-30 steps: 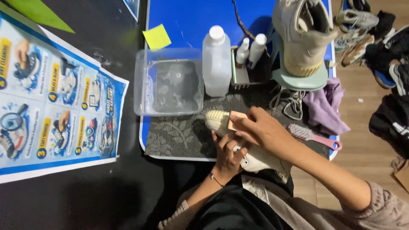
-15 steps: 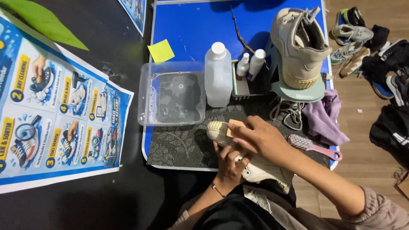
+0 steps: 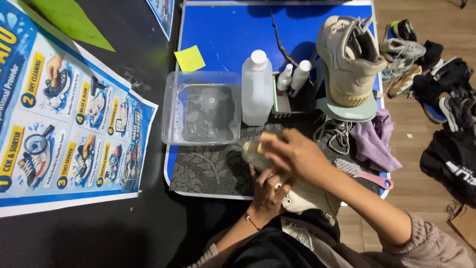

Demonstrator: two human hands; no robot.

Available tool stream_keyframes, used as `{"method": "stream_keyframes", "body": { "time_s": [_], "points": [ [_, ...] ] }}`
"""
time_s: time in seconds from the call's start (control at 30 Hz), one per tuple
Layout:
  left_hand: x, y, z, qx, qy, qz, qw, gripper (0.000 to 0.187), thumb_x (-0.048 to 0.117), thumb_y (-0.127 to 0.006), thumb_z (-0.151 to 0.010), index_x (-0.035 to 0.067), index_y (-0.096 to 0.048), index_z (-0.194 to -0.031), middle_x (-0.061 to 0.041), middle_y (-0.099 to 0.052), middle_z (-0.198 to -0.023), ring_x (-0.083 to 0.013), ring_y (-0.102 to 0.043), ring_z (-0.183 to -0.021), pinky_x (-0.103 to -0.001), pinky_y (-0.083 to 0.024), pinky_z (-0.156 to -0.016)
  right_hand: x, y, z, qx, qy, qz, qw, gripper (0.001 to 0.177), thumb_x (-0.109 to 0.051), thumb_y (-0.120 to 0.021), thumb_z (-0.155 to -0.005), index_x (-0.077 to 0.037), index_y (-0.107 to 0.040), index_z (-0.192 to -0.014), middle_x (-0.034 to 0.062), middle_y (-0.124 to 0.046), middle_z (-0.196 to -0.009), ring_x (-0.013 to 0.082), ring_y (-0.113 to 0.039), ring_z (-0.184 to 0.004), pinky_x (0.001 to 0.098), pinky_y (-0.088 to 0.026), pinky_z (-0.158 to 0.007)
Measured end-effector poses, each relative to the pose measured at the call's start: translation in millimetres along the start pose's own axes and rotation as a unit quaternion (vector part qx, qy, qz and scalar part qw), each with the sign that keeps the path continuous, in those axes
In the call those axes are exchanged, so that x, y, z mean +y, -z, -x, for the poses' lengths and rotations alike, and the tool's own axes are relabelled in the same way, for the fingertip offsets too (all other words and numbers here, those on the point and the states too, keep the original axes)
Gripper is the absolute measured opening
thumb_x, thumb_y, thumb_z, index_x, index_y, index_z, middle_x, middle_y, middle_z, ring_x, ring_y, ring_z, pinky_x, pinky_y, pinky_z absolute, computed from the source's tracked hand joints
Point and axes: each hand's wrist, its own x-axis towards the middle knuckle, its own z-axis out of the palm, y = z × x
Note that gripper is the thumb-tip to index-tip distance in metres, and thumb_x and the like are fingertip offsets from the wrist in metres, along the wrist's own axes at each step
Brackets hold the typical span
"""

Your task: The person cleans a white sneaker by scrubbing the sole and upper with a sponge and a brush, then wiping the shoe with a cloth. The person repeatedly dips the sponge into a container of soapy water to continue cleaning.

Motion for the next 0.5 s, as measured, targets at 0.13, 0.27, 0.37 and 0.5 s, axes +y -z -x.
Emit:
{"method": "stream_keyframes", "body": {
  "time_s": [0.13, 0.27, 0.37, 0.5],
  "points": [
    [6.6, 17.5, -27.0, 0.011, -0.003, -0.012, 1.0, 0.005, 0.024, -0.064, -0.098, 0.02, -0.062, -0.097, -0.003, -0.049, -0.108, -0.0335, -0.047, -0.123, -0.082, -0.025, -0.111, 5.1, -2.4, -9.5, 0.0, 0.004, 0.002, 1.0, 0.022, -0.037, -0.056, -0.099, -0.015, -0.061, -0.099, 0.014, -0.059, -0.088, 0.0314, -0.064, -0.073, 0.0391, -0.055, -0.055],
    [5.9, 12.9, -18.2, 0.011, -0.001, -0.005, 1.0, 0.009, 0.026, -0.067, -0.096, 0.02, -0.063, -0.101, -0.004, -0.049, -0.111, -0.0326, -0.045, -0.121, -0.083, -0.026, -0.109, -12.7, 6.7, -18.3, 0.024, 0.009, 0.04, 0.999, 0.021, -0.037, -0.058, -0.099, -0.016, -0.059, -0.099, 0.0121, -0.058, -0.086, 0.0292, -0.063, -0.071, 0.0377, -0.053, -0.053],
    [5.6, 14.0, -23.9, 0.017, 0.0, -0.016, 1.0, 0.008, 0.026, -0.067, -0.097, 0.02, -0.062, -0.098, -0.003, -0.048, -0.11, -0.0324, -0.046, -0.119, -0.082, -0.028, -0.109, -15.8, 16.2, -26.9, 0.008, 0.022, 0.032, 0.999, 0.019, -0.035, -0.061, -0.098, -0.016, -0.063, -0.098, 0.0113, -0.06, -0.084, 0.0254, -0.064, -0.07, 0.033, -0.054, -0.053],
    [2.0, 6.9, -15.6, 0.013, -0.004, -0.002, 1.0, 0.01, 0.03, -0.064, -0.099, 0.022, -0.064, -0.105, -0.002, -0.051, -0.117, -0.0314, -0.046, -0.127, -0.08, -0.019, -0.115, -18.4, 20.3, -30.9, 0.023, 0.011, 0.047, 0.999, 0.019, -0.034, -0.063, -0.097, -0.015, -0.064, -0.1, 0.0123, -0.06, -0.083, 0.0292, -0.064, -0.07, 0.038, -0.053, -0.052]
  ]
}}
